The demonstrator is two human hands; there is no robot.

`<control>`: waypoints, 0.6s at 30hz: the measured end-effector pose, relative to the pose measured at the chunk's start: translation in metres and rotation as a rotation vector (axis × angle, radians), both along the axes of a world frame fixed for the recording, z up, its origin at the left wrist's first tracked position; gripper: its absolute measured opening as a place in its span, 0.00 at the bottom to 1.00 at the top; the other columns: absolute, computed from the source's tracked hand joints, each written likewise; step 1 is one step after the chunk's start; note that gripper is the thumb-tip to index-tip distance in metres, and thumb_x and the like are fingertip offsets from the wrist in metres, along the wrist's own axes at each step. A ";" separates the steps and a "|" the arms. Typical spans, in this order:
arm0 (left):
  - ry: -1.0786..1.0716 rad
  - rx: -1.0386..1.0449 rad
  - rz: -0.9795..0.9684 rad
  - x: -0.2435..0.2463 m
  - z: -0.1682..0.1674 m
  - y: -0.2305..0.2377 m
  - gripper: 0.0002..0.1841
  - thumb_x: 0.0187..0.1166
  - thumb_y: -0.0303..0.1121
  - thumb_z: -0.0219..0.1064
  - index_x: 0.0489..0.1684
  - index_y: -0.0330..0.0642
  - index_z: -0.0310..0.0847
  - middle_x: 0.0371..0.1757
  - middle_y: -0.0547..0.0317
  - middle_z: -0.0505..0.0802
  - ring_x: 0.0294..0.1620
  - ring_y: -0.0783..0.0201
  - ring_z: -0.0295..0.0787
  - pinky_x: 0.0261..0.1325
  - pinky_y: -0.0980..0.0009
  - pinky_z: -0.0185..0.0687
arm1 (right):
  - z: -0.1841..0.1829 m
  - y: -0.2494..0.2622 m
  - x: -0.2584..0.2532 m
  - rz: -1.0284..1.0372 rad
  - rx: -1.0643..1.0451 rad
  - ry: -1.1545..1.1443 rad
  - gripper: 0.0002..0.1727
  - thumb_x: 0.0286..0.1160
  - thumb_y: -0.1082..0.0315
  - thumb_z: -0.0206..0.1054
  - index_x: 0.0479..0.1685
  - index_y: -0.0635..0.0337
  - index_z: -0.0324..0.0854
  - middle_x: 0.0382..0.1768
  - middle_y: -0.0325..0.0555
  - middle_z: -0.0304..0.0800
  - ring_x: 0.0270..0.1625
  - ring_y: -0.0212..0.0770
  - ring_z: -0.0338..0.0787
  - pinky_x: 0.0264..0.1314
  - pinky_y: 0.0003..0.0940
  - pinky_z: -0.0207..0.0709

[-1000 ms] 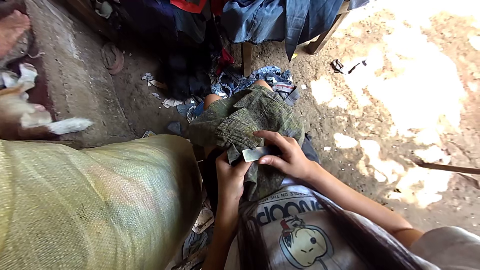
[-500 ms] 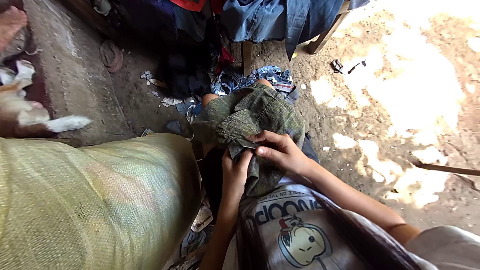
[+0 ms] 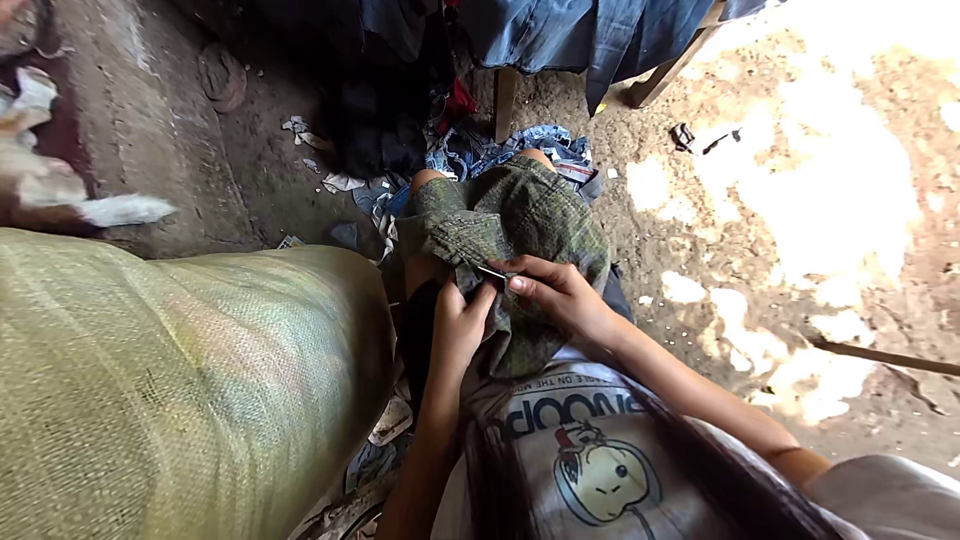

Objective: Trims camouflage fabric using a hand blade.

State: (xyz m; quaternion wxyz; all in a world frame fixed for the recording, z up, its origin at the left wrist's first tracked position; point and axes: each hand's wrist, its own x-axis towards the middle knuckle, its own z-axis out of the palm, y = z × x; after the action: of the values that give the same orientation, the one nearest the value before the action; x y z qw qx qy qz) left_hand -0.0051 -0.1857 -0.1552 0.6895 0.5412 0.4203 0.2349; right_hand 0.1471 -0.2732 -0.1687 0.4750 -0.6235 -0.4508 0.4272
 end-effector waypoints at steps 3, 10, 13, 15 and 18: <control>0.050 0.126 -0.044 -0.001 -0.004 0.000 0.10 0.82 0.24 0.64 0.56 0.33 0.82 0.43 0.61 0.93 0.46 0.78 0.89 0.57 0.76 0.86 | -0.001 0.001 0.001 -0.009 -0.008 -0.111 0.20 0.87 0.52 0.59 0.61 0.53 0.88 0.49 0.32 0.94 0.36 0.19 0.85 0.43 0.24 0.81; 0.049 0.061 0.023 -0.002 0.005 0.004 0.12 0.81 0.24 0.62 0.59 0.35 0.81 0.44 0.62 0.92 0.46 0.77 0.90 0.55 0.74 0.87 | 0.002 0.004 0.003 0.057 0.087 -0.351 0.26 0.84 0.47 0.61 0.71 0.53 0.83 0.56 0.44 0.93 0.50 0.38 0.91 0.51 0.43 0.84; 0.016 0.016 0.066 -0.002 0.004 0.004 0.13 0.78 0.22 0.62 0.59 0.33 0.80 0.44 0.63 0.92 0.48 0.77 0.90 0.57 0.74 0.87 | 0.002 0.005 0.002 0.068 0.121 -0.428 0.26 0.86 0.47 0.58 0.71 0.52 0.84 0.50 0.46 0.93 0.47 0.42 0.91 0.45 0.43 0.84; -0.010 -0.021 0.094 -0.003 0.001 0.003 0.12 0.73 0.18 0.65 0.52 0.33 0.81 0.39 0.64 0.93 0.43 0.76 0.92 0.53 0.74 0.89 | 0.002 0.005 0.002 0.082 0.127 -0.419 0.24 0.86 0.48 0.58 0.70 0.51 0.85 0.45 0.45 0.93 0.43 0.41 0.91 0.43 0.41 0.83; -0.016 -0.046 0.129 -0.007 0.001 0.004 0.13 0.68 0.16 0.72 0.49 0.35 0.84 0.37 0.63 0.95 0.39 0.74 0.93 0.50 0.73 0.91 | 0.004 0.004 0.000 0.093 0.118 -0.377 0.23 0.87 0.51 0.57 0.69 0.52 0.86 0.51 0.45 0.94 0.48 0.40 0.92 0.48 0.40 0.85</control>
State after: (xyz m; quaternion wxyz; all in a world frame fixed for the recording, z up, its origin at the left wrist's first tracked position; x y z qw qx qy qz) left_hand -0.0121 -0.1818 -0.1546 0.6884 0.4951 0.4540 0.2737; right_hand 0.1473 -0.2693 -0.1645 0.3977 -0.6420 -0.5843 0.2972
